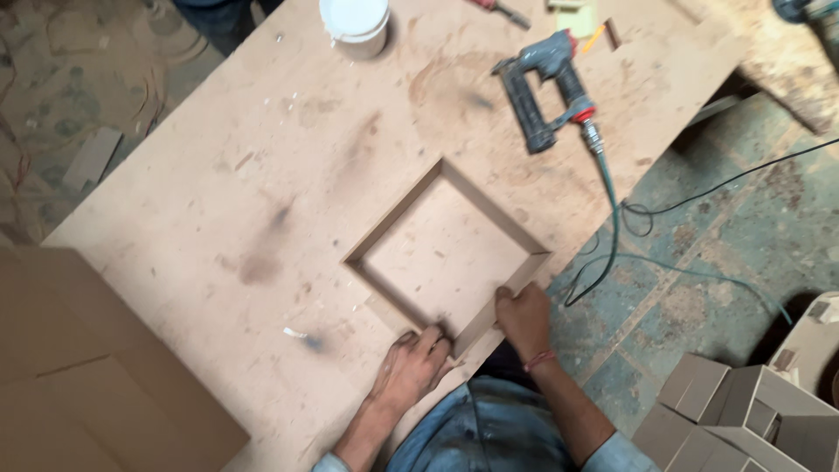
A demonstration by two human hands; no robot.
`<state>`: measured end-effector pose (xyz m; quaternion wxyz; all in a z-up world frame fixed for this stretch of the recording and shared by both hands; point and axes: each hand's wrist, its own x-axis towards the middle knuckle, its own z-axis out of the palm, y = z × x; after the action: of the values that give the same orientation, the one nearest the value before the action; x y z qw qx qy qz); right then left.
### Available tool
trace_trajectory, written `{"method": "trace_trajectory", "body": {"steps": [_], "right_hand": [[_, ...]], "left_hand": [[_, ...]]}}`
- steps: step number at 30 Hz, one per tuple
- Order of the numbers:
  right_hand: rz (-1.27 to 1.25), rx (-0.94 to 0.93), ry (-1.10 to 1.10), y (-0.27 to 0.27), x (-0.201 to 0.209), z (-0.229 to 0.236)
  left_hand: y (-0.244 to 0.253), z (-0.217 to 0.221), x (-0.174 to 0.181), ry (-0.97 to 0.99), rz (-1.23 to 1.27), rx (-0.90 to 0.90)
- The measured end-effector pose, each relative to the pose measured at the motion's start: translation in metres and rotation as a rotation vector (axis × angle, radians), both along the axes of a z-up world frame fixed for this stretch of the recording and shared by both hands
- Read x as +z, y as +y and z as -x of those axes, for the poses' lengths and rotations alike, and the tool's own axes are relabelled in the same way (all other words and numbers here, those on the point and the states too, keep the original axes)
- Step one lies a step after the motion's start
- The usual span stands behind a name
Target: The person assembles a small cardboard box by aligning pre-cut panels and securing them with a pneumatic nail gun. They repeatedly position the box, fire nails into the corners, and reposition the unit to complete the assembly.
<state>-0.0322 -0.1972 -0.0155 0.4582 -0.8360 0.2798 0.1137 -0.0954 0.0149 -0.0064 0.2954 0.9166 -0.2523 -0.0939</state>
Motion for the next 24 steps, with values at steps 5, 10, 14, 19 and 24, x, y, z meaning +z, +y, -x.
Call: {"method": "trace_trajectory", "body": {"steps": [5, 10, 14, 19, 24], "right_hand": [[-0.375, 0.142, -0.013, -0.056, -0.007, 0.002], [-0.029, 0.496, -0.351, -0.138, -0.020, -0.032], [0.027, 0.930, -0.526, -0.153, -0.028, -0.077], [-0.049, 1.214, -0.698, -0.158, -0.026, -0.120], [-0.170, 1.336, -0.647, -0.166, -0.040, -0.142]], "left_hand": [[-0.001, -0.011, 0.037, 0.114, -0.039, 0.002], [-0.059, -0.036, 0.061, -0.069, 0.045, 0.262], [-0.149, -0.091, 0.052, 0.180, -0.001, 0.350], [-0.199, -0.130, 0.041, 0.403, -0.055, 0.455], [-0.202, -0.125, 0.021, 0.270, -0.004, 0.478]]}}
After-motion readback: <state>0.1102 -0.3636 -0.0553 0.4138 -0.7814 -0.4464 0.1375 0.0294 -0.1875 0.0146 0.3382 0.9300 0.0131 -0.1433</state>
